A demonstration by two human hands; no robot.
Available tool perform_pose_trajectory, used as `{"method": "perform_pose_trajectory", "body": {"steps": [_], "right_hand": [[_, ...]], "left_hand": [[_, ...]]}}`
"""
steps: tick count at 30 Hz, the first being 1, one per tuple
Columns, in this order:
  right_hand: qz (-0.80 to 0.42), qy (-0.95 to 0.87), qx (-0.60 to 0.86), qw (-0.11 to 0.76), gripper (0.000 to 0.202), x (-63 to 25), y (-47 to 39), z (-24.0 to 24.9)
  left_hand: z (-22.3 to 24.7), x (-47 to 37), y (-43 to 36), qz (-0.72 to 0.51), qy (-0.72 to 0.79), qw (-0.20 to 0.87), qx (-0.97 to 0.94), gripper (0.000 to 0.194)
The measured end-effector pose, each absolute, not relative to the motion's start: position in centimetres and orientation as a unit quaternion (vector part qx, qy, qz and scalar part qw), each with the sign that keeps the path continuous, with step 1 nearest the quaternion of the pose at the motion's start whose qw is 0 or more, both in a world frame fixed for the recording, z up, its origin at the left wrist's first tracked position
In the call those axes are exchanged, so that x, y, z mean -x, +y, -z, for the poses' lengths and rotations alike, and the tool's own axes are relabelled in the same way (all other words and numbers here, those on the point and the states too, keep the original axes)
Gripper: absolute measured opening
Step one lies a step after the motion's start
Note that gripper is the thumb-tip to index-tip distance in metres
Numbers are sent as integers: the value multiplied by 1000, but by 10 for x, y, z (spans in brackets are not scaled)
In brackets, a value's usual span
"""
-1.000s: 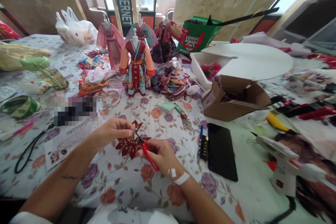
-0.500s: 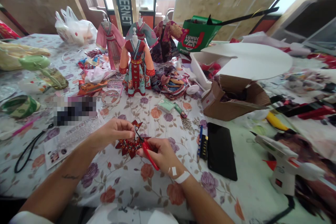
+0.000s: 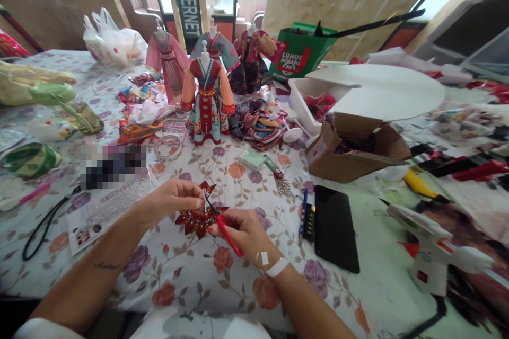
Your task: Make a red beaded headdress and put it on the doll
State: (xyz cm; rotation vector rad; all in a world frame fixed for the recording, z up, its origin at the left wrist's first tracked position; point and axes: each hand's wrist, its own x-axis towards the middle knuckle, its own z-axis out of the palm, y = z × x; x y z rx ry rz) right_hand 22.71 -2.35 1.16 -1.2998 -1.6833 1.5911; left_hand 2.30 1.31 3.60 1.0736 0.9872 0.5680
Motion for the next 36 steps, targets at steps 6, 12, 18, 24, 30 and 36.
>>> {"method": "perform_pose_trajectory", "body": {"steps": [6, 12, 18, 24, 30, 36], "right_hand": [[-576, -616, 478, 244, 44, -226, -24, -11], [-543, -612, 496, 290, 41, -230, -20, -6], [-379, -691, 544, 288, 34, -234, -17, 1], [-100, -781, 571, 232, 23, -233, -18, 6], [21, -806, 550, 220, 21, -230, -20, 6], [51, -814, 541, 204, 17, -228, -23, 2]], "left_hand": [[-37, -22, 13, -261, 434, 714, -483, 11], [-35, -23, 12, -245, 420, 731, -479, 13], [-33, -17, 18, -390, 445, 689, -418, 18], [-32, -21, 13, -454, 491, 536, -516, 44], [-24, -32, 2, -430, 477, 329, -692, 57], [-18, -36, 3, -389, 472, 262, -746, 57]]}}
